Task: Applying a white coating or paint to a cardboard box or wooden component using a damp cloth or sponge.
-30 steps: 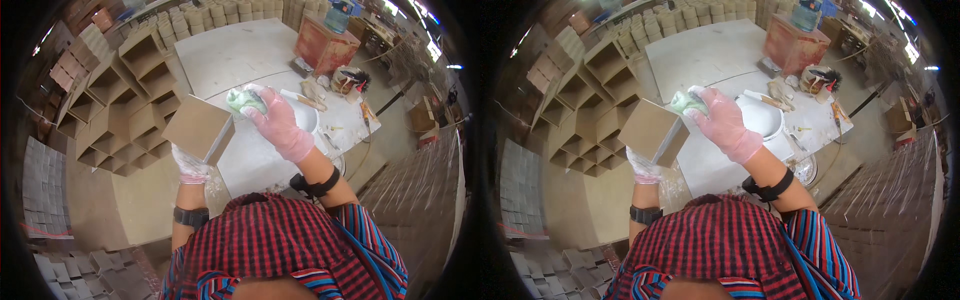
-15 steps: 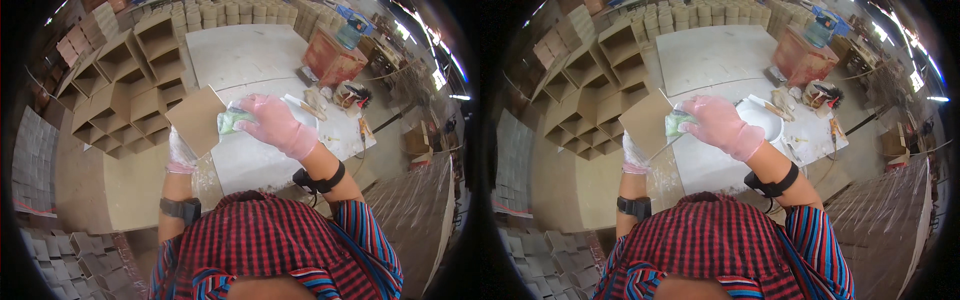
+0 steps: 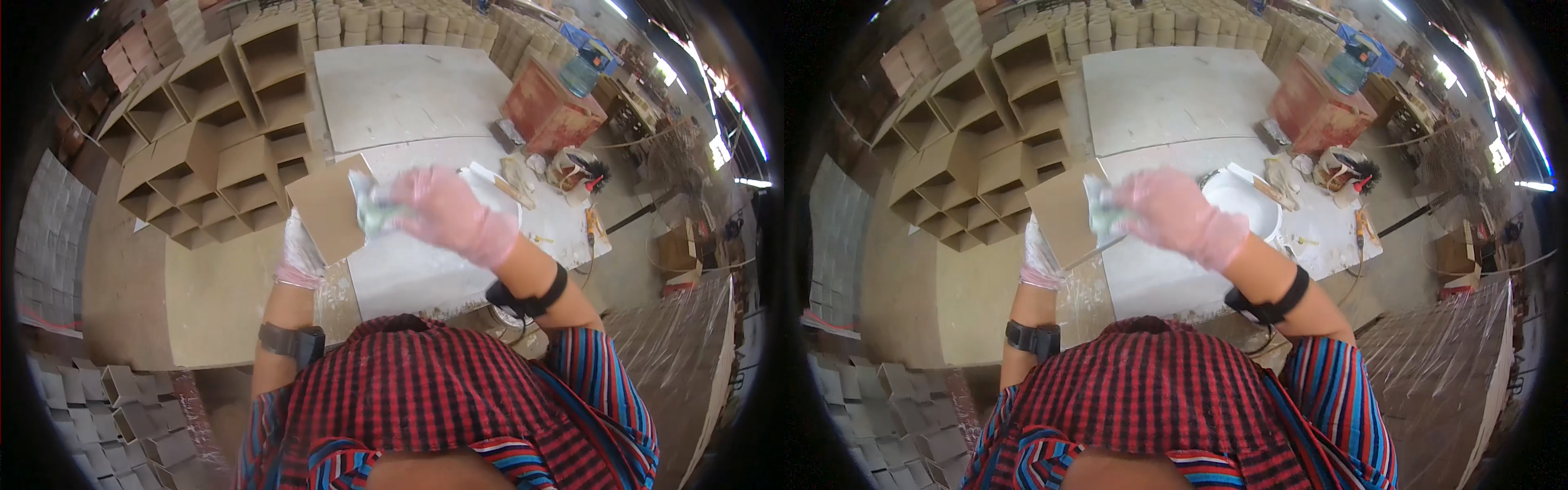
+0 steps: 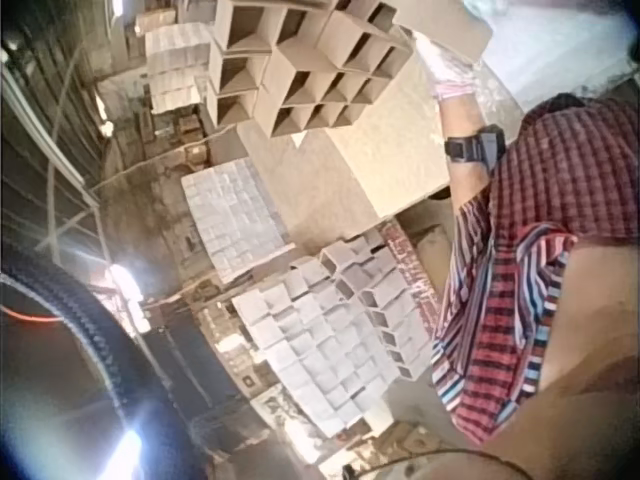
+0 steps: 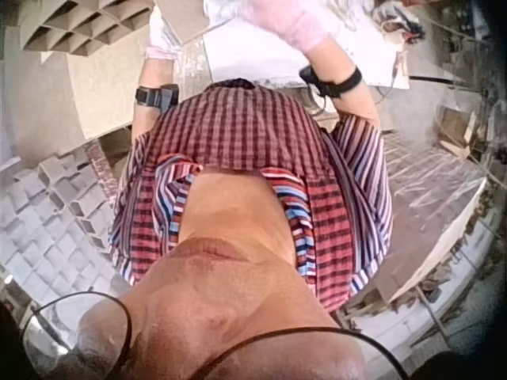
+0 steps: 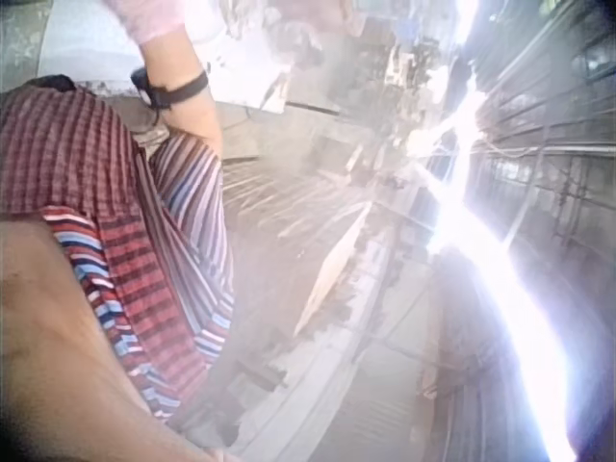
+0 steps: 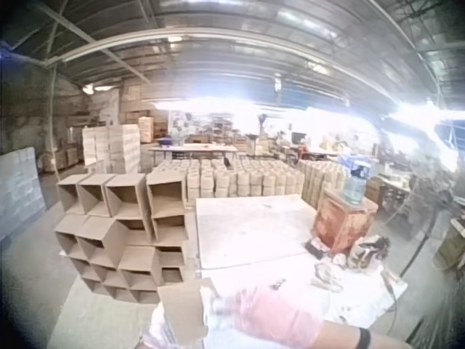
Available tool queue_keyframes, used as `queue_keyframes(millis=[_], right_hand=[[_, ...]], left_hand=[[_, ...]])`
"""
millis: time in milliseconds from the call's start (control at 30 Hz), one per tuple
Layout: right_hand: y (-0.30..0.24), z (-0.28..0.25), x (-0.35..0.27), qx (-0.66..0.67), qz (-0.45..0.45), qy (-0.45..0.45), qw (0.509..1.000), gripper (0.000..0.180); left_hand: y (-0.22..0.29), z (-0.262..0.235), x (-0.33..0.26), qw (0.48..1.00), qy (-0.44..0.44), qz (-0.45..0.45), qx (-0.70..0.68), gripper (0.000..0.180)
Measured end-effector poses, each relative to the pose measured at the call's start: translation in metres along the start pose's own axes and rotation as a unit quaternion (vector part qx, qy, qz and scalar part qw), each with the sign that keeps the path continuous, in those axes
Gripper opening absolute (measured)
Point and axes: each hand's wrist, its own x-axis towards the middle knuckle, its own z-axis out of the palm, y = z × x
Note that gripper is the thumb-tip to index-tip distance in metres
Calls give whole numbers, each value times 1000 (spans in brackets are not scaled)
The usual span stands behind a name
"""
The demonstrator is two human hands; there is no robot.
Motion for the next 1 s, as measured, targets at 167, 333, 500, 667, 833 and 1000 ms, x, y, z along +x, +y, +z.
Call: queue_keyframes(millis=[167, 333, 500, 667, 833, 1000], right_hand=[[8, -2, 11, 27, -26, -8, 999, 34], [21, -4, 30, -52, 85, 92, 991, 33], [-16, -4, 6, -2, -37, -48, 998, 34], [12, 12, 35, -48, 13, 19, 999, 35], [-1, -4, 34, -21, -15, 26, 999, 33], [-24, 13, 26, -11, -71, -97, 993, 31]], left_hand=[[-3, 9, 0, 996, 91, -6, -10, 33], [1, -19, 4, 998, -17, -50, -28, 32], [0, -16, 4, 967, 77, 91, 225, 36], [5, -28, 7, 973, 146, -17, 177, 38], [4, 2, 7, 992, 78, -6, 96, 35], [5, -10, 7, 993, 46, -20, 111, 35]])
